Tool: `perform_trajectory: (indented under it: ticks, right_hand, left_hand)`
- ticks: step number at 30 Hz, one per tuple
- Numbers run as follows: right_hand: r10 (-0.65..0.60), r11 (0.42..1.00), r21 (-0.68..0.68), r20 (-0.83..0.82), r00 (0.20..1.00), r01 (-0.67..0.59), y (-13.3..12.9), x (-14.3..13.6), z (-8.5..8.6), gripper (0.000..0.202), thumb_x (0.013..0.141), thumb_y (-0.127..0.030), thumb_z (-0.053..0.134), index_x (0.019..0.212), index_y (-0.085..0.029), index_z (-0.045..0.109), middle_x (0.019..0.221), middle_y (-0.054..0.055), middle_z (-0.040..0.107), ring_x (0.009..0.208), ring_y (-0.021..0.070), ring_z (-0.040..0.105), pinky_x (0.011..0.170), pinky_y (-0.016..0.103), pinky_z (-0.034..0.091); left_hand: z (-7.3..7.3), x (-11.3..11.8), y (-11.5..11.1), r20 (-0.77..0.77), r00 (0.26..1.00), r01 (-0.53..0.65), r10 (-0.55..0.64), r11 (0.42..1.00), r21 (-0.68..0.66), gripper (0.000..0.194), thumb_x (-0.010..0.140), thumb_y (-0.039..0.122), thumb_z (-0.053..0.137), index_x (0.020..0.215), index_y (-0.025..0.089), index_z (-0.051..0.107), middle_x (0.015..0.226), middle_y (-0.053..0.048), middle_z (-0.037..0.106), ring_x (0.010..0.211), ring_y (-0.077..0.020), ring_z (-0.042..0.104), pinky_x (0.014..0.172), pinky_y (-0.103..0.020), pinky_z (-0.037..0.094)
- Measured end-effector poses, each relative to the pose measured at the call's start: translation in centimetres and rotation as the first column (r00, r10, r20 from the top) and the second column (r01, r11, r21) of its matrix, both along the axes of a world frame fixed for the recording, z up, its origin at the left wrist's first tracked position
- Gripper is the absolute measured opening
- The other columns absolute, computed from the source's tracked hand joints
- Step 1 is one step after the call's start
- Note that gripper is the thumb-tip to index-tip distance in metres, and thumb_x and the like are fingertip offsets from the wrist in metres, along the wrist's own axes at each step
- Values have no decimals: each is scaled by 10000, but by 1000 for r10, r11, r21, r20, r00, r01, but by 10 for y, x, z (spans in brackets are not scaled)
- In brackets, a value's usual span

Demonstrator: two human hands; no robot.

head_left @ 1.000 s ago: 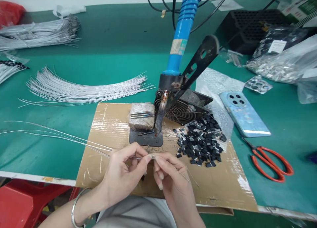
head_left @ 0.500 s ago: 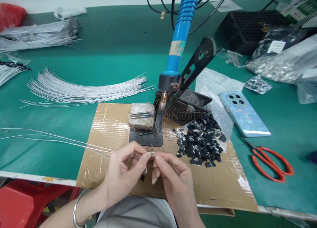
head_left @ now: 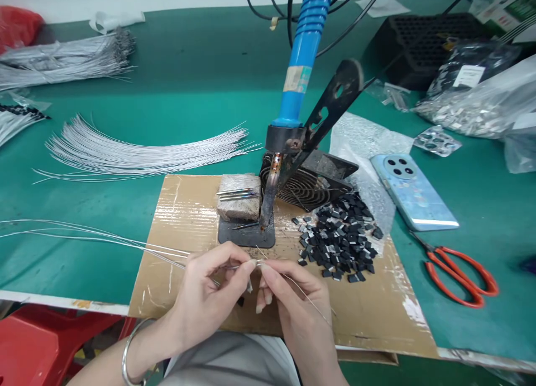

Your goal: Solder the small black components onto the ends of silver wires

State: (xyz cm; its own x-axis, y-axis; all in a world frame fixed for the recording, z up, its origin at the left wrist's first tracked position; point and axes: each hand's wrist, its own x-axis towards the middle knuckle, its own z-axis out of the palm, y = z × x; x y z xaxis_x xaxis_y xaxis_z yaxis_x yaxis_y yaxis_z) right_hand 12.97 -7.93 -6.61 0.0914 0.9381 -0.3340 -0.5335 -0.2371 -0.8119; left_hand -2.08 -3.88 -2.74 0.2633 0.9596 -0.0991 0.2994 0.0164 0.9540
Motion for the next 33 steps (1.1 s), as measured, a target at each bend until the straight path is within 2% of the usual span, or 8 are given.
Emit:
perform_trajectory:
  ticks: [9,16,22,26,33]
  right_hand:
    - [55,997,-57,-64,996,-59,4,9,6,169,823,-394,879,790,-231,848,583,-19,663,479,101,601,452,194,520]
    - [101,989,-109,2,995,-100,6,16,17,169,786,-385,885,765,-221,848,588,-12,663,475,112,589,459,220,510]
    - [92,989,-119,3,996,-91,7,16,19,219,751,-418,911,741,-210,845,579,-11,655,463,110,592,449,219,514]
    - [133,984,-122,16,991,-130,7,19,18,254,757,-450,913,732,-209,837,545,-9,656,454,117,605,457,220,511]
    - [156,982,-105,4,988,-155,6,23,16,234,792,-451,896,814,-221,856,634,-2,701,487,118,646,487,221,543]
  left_hand:
    - [0,-2,0,-58,996,69,-64,992,102,208,998,181,610,807,164,690,625,18,611,554,-98,503,528,-226,398]
    - [2,-1,0,-68,995,83,-78,993,79,206,997,200,608,810,166,690,645,4,617,567,-110,485,519,-247,376]
    - [1,-3,-1,-84,992,98,-89,990,100,209,1000,194,609,806,169,685,624,23,567,541,-100,402,491,-245,321]
    - [1,-5,-2,-118,987,124,-110,986,112,188,996,195,618,827,174,697,617,26,535,543,-103,363,458,-240,260]
    - [1,-3,-2,-79,993,90,-85,993,69,200,997,191,607,807,177,669,628,28,538,553,-101,402,490,-228,326]
